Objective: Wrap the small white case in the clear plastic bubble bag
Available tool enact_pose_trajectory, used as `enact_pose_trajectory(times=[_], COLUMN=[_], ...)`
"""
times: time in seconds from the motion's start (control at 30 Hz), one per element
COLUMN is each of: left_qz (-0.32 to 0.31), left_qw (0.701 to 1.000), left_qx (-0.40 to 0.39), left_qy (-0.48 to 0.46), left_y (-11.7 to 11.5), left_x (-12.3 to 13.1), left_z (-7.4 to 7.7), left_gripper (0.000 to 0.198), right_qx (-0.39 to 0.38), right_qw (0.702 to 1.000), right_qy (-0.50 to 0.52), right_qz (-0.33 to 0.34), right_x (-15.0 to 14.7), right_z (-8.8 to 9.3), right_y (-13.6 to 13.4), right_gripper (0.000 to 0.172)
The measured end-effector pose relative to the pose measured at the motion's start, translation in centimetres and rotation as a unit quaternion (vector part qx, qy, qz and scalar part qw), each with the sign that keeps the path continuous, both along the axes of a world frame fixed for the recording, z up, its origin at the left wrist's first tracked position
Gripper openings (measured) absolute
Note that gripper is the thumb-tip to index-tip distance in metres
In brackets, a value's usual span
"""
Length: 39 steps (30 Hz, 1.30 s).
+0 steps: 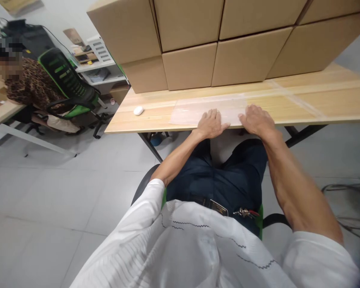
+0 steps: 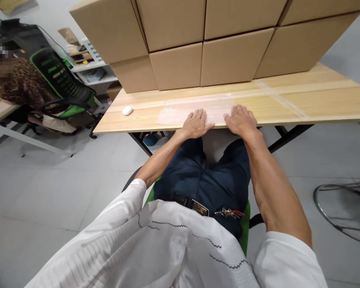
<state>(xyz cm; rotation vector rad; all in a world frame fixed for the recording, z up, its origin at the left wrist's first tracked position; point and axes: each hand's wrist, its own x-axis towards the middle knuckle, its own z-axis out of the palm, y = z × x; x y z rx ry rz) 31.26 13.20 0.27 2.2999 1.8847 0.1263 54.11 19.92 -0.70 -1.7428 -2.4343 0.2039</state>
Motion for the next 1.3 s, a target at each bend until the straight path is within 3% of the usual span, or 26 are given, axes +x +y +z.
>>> enact_pose_trajectory(times=[0.17,0.57,0.97,1.07,1.2,1.3], left_qz=[0.050,0.141,0.169,0.165,0.165,0.168], left_qw=[0.999,0.988,0.984,0.984,0.981,0.978], left_qx=[0.004,-0.009,0.011,0.009,0.015,0.018], left_qy=[0.009,0.053,0.049,0.065,0.098,0.121], left_y=[-1.0,-4.4,-4.6,-4.8,-5.1,-5.0], left_x=[-3.0,-10.6,-13.0,-12.9,-12.6,-12.4], left_z=[0.2,2.1,1.4,1.8,2.4,2.5], left_gripper=[0.107,0.098,0.098,0.097,0.094,0.090], right_qx=[-0.002,0.005,0.014,0.033,0.003,-0.052], right_qw=[1.000,1.000,0.997,0.994,0.990,0.983], right_qy=[-0.010,-0.006,0.022,0.068,0.126,0.110], right_qz=[-0.016,-0.023,-0.068,-0.083,0.058,0.137], right_x=[-0.2,0.2,0.9,-2.0,-10.7,-16.4], right_z=[-0.4,-0.8,0.3,1.4,3.8,4.9], right_y=[0.4,0.3,-0.4,-1.5,-4.5,-6.4], right_gripper=[0.082,0.082,0.088,0.098,0.101,0.103])
